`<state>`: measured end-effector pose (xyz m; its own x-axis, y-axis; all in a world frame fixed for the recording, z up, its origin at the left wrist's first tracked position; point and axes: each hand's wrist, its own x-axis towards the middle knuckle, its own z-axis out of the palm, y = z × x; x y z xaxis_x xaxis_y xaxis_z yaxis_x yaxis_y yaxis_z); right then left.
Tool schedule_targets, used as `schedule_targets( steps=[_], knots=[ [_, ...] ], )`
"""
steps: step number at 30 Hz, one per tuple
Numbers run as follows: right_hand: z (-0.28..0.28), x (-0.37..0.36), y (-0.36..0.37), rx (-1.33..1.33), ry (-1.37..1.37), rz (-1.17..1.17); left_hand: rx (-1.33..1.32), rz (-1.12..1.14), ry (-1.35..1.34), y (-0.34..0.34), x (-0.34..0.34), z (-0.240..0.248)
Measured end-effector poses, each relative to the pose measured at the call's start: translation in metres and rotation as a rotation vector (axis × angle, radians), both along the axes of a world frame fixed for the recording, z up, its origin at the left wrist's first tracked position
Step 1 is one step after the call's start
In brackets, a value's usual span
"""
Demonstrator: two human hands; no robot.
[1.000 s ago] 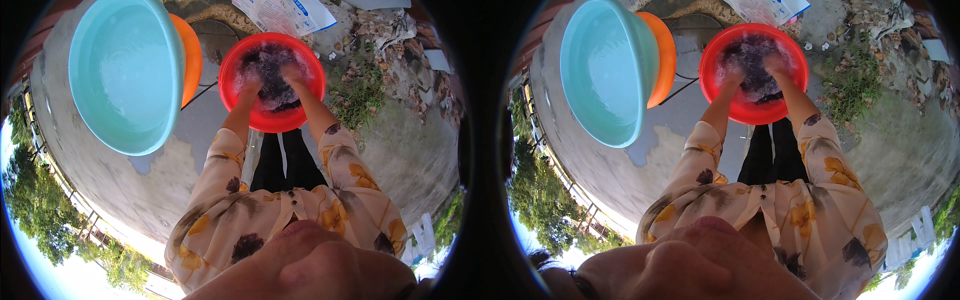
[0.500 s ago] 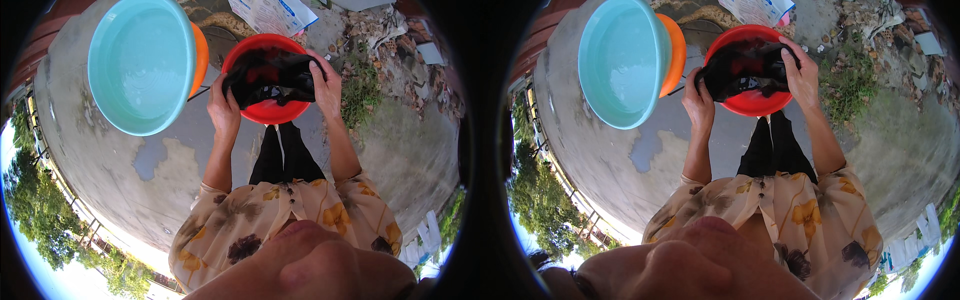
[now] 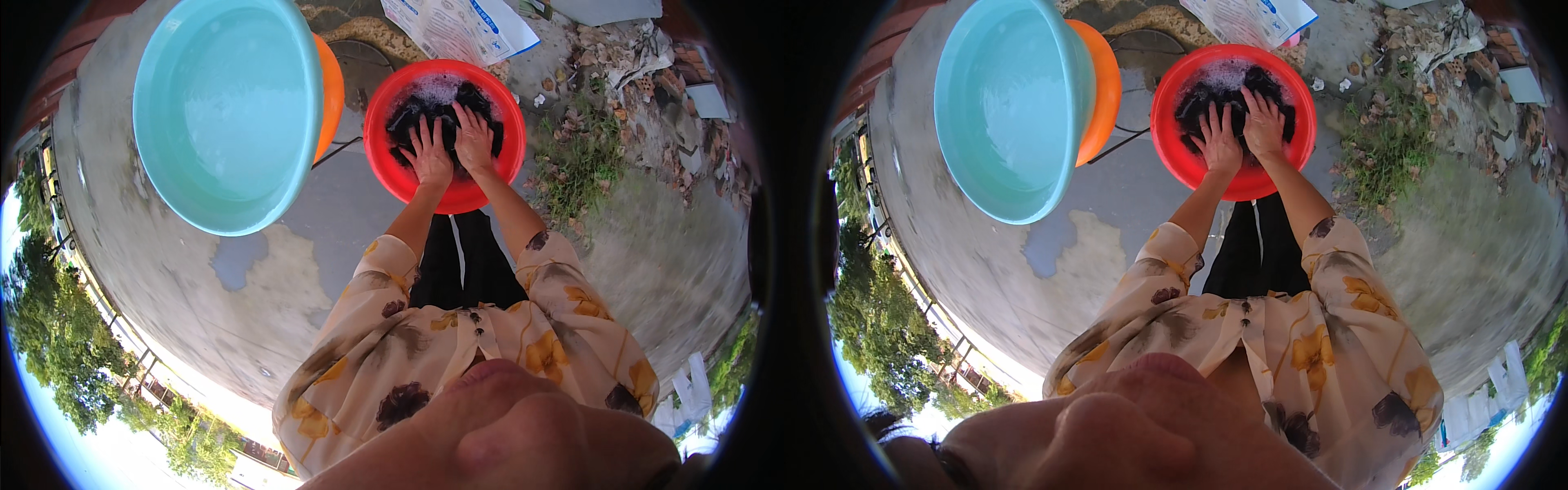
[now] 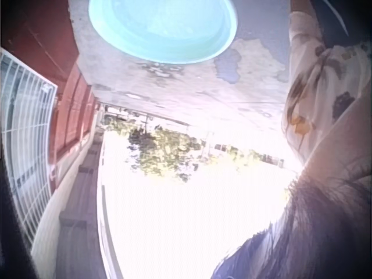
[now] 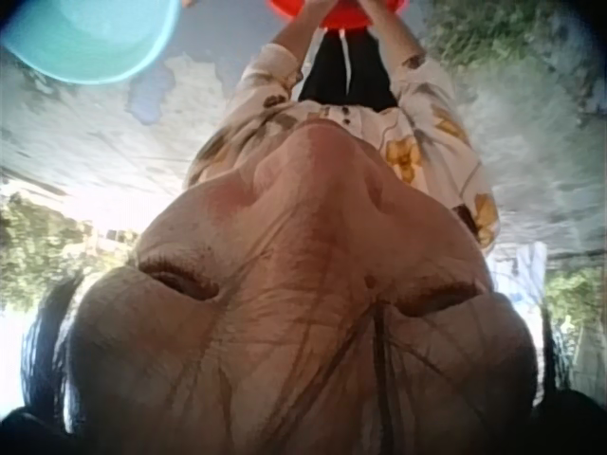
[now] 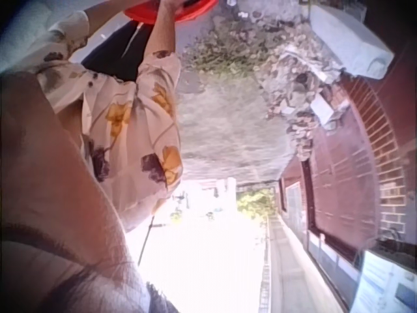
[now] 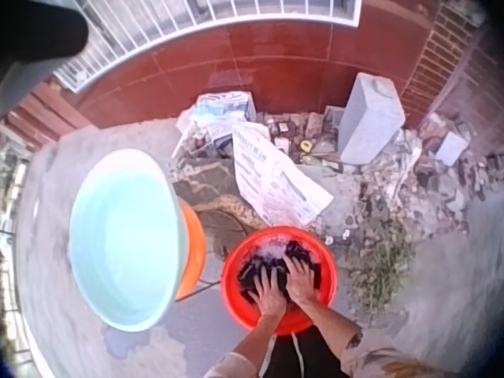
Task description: The person hangs a shirt on a hanger, buttons the collar, and then washes a black garment by hand in two buckets of soapy water.
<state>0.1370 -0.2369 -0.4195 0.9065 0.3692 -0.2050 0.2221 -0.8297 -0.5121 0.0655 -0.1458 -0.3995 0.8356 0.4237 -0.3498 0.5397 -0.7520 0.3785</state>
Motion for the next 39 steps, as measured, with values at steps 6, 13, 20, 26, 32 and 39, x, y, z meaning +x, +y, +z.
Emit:
schedule_targets(
  steps=[6,13,20,26,32,39],
  knots=[
    [-0.064,0.012,-0.018,-0.028,0.149,-0.006,-0.148,-0.157,0.319,0.003,0.009,-0.077],
    [-0.092,0.056,-0.007,0.008,0.075,-0.007,-0.15,-0.215,0.413,0.04,0.03,-0.117],
    [0.002,0.053,-0.019,0.414,0.284,-0.468,-0.135,0.109,-0.019,0.066,0.037,0.024],
    [0.134,0.049,-0.047,0.712,0.233,-0.436,-0.162,0.145,-0.554,0.069,0.012,0.139],
    [0.223,0.03,-0.064,0.83,0.251,-0.319,-0.147,0.252,-0.709,0.066,-0.014,0.207],
    [0.151,0.019,-0.054,0.477,0.049,-0.118,-0.073,0.137,-0.449,0.045,-0.025,0.145]
  ],
)
